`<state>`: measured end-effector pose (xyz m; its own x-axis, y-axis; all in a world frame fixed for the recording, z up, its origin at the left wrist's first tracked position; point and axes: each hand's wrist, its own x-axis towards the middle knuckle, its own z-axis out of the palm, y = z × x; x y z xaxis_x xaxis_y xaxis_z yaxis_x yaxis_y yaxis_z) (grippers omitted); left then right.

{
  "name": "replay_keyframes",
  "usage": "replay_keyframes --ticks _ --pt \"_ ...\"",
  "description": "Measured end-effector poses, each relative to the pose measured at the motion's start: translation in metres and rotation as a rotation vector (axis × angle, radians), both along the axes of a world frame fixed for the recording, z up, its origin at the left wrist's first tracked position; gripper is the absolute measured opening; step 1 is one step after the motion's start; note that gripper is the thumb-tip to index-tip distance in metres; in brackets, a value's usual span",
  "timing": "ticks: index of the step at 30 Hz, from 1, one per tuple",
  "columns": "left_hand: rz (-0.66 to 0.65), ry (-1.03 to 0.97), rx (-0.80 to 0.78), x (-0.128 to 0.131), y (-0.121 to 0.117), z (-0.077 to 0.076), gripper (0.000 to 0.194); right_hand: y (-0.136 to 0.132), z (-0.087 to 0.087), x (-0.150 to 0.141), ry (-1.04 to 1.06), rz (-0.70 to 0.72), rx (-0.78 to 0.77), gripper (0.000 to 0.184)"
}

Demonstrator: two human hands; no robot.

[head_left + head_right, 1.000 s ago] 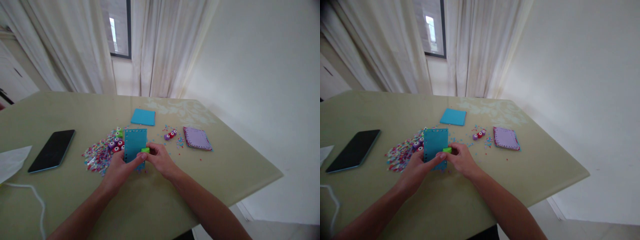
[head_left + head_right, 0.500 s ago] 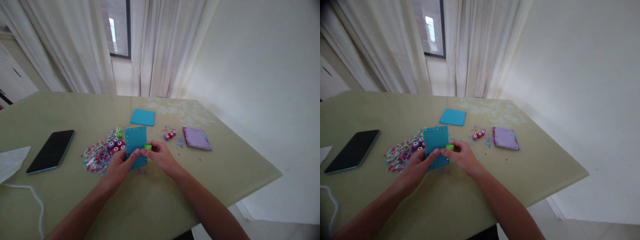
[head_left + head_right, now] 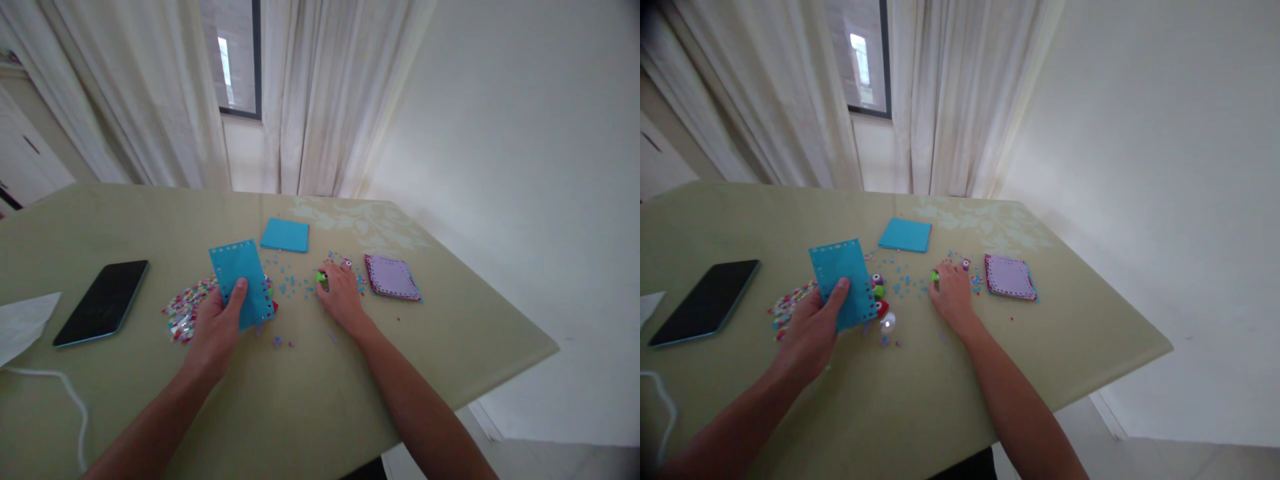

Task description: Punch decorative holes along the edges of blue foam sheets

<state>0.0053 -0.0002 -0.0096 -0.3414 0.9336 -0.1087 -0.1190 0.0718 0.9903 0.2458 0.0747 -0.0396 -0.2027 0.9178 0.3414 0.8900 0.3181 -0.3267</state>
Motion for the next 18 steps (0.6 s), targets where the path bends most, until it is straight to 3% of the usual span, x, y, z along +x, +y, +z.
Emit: replay_keyframes --ticks 4,6,8,11,13,15,18 --pt "0.06 -0.101 0.046 -0.004 0.003 0.006 0.057 0.0 0.0 0.0 -0.113 -0.128 0.067 0.033" --pt "0.072 -0.107 0.038 -0.006 0.004 0.006 0.054 -0.005 0.005 -0.005 -0.089 -0.115 0.093 0.035" --pt "0.078 -0.049 0.026 -0.008 0.004 0.004 0.052 -0.015 0.009 -0.016 -0.029 0.017 0.073 0.033" --pt "0.07 0.035 0.046 -0.008 0.004 -0.001 0.052 -0.034 0.012 -0.037 0.053 0.357 -0.004 0.035" --pt "0.066 0.06 0.067 -0.008 0.004 -0.003 0.05 -0.045 0.011 -0.05 0.03 0.512 -0.033 0.04" --pt "0.062 0.077 0.08 -0.007 0.003 -0.003 0.048 -0.052 0.008 -0.057 -0.007 0.581 -0.058 0.036" --pt "0.035 0.114 0.079 -0.006 0.0 0.0 0.046 -0.052 0.008 -0.057 -0.023 0.56 -0.129 0.02"
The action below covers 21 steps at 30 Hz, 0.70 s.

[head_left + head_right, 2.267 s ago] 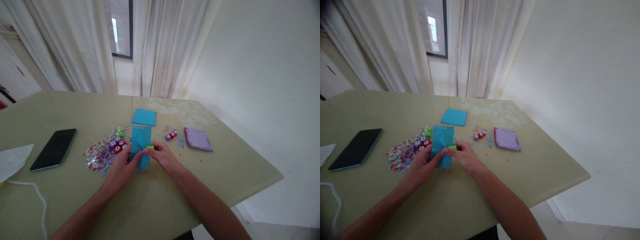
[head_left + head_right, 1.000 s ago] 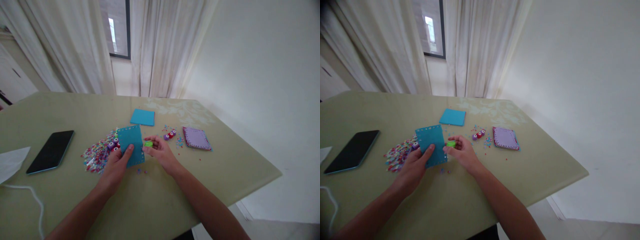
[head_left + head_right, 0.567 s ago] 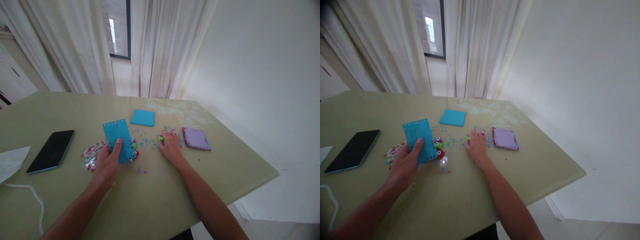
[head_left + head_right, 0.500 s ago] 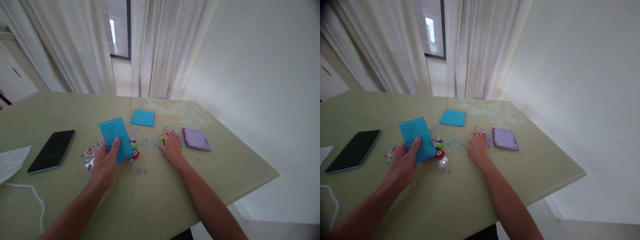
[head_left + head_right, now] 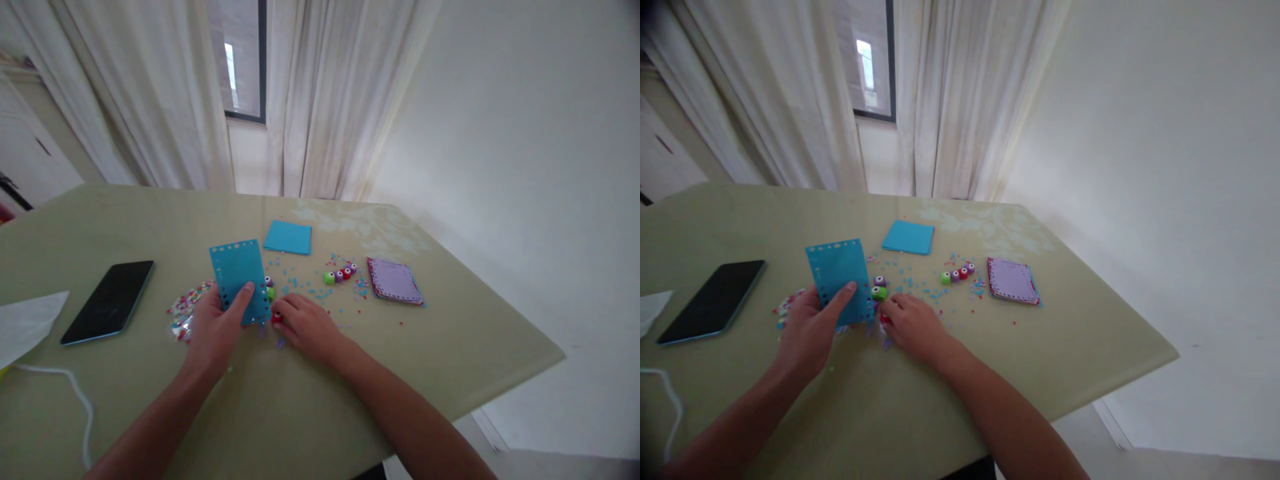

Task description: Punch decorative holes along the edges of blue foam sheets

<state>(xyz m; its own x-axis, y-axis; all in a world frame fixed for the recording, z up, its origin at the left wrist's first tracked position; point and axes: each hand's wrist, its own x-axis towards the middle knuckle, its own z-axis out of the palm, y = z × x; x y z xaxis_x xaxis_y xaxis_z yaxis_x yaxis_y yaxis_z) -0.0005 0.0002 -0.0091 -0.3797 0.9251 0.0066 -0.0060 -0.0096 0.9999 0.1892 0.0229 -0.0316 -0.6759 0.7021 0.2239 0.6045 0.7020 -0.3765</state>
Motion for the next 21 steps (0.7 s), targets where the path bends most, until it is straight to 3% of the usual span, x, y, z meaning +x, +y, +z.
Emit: replay_keyframes --ticks 2,4,9,15,21 --pt "-0.021 0.025 -0.006 0.001 -0.002 0.002 0.046 0.003 0.002 0.004 0.045 -0.066 -0.068 0.013" --pt "-0.038 0.052 -0.016 0.001 -0.003 0.003 0.047 0.007 0.006 0.009 0.22 -0.156 -0.194 0.014" --pt "-0.114 0.096 -0.027 0.005 -0.005 0.003 0.05 0.013 0.015 0.014 0.769 -0.296 -0.505 0.044" --pt "-0.24 0.13 -0.024 0.011 -0.007 0.001 0.05 0.011 0.018 0.013 0.853 -0.284 -0.481 0.042" --pt "-0.257 0.165 -0.031 0.01 -0.007 -0.003 0.047 0.01 0.016 0.014 0.792 -0.264 -0.312 0.042"
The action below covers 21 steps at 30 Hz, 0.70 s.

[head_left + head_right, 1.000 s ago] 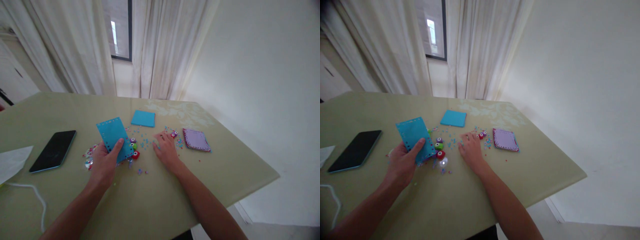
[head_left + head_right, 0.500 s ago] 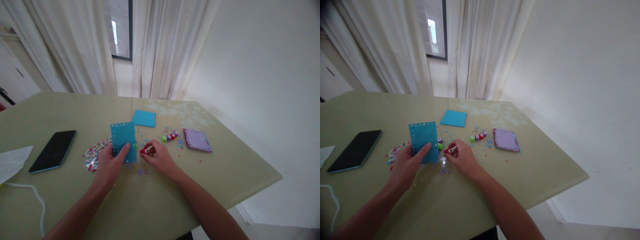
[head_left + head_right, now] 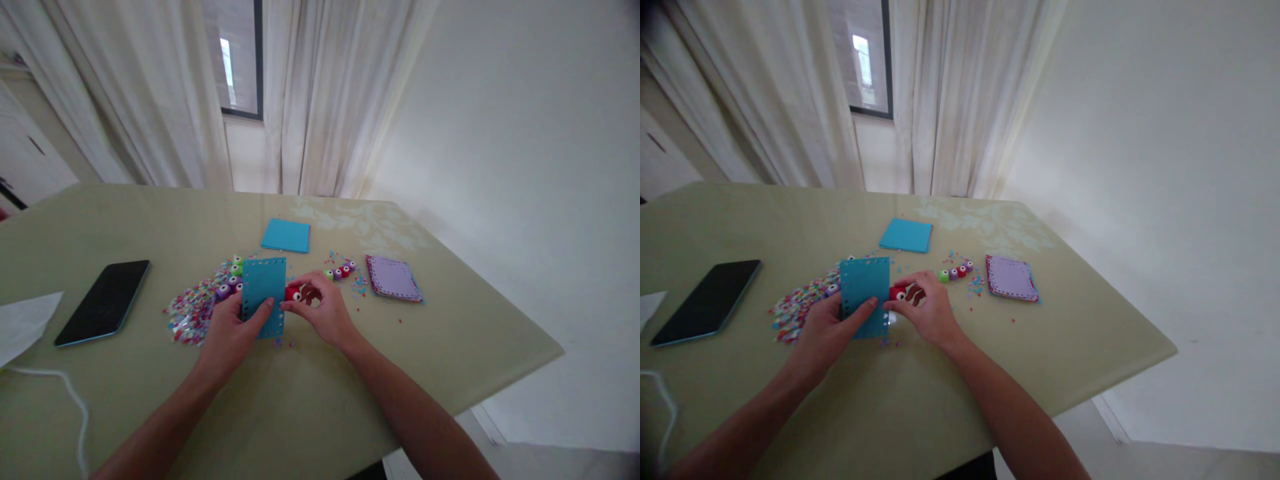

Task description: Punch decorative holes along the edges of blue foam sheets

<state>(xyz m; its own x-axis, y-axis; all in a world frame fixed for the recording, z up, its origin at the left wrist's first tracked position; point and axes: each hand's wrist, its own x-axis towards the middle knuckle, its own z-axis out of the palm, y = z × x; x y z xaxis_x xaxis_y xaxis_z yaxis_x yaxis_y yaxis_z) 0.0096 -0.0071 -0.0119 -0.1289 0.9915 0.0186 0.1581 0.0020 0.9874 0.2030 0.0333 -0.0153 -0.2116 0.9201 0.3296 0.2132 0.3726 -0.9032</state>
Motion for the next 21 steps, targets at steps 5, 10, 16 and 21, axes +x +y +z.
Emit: replay_keyframes --ticks 5,10,16,21 --pt "0.008 0.04 0.007 -0.0004 -0.0006 -0.0017 0.046 -0.0012 0.0062 0.0017 -0.118 0.003 0.142 0.036" --pt "-0.043 0.014 -0.003 0.0002 0.0007 -0.0057 0.045 -0.0019 0.0044 0.002 -0.012 0.046 0.037 0.041" --pt "-0.031 0.018 0.003 0.0034 -0.0003 -0.0072 0.04 -0.0006 -0.0009 -0.0029 0.211 0.142 -0.24 0.05" --pt "-0.052 -0.092 -0.029 0.0052 0.0015 -0.0078 0.055 0.002 0.0009 -0.0043 0.33 0.13 -0.439 0.05"
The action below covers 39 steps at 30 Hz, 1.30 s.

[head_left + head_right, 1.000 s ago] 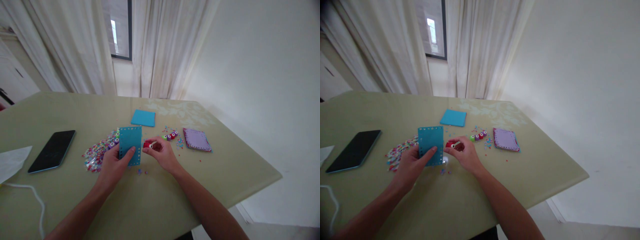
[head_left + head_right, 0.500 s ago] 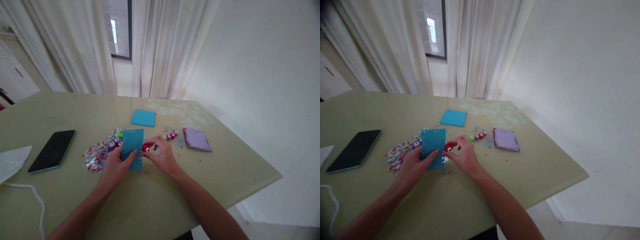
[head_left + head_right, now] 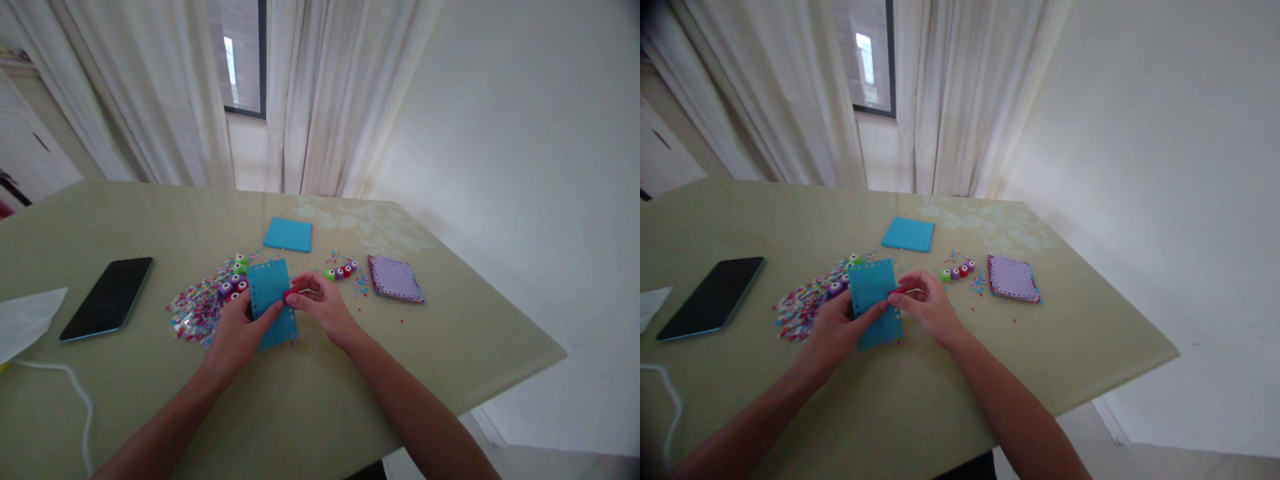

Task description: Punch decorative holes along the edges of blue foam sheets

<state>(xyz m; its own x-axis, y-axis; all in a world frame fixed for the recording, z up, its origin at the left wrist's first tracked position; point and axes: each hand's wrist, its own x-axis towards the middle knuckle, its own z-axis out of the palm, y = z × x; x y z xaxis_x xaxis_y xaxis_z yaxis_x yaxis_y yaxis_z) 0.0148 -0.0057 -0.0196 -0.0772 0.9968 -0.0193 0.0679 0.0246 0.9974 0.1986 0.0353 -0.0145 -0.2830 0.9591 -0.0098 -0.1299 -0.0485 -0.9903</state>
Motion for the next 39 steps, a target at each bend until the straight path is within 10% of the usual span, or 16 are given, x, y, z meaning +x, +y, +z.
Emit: replay_keyframes --ticks 39 --pt "-0.015 -0.082 -0.045 0.004 0.004 -0.013 0.053 -0.009 -0.007 -0.014 0.199 0.079 -0.4 0.051"
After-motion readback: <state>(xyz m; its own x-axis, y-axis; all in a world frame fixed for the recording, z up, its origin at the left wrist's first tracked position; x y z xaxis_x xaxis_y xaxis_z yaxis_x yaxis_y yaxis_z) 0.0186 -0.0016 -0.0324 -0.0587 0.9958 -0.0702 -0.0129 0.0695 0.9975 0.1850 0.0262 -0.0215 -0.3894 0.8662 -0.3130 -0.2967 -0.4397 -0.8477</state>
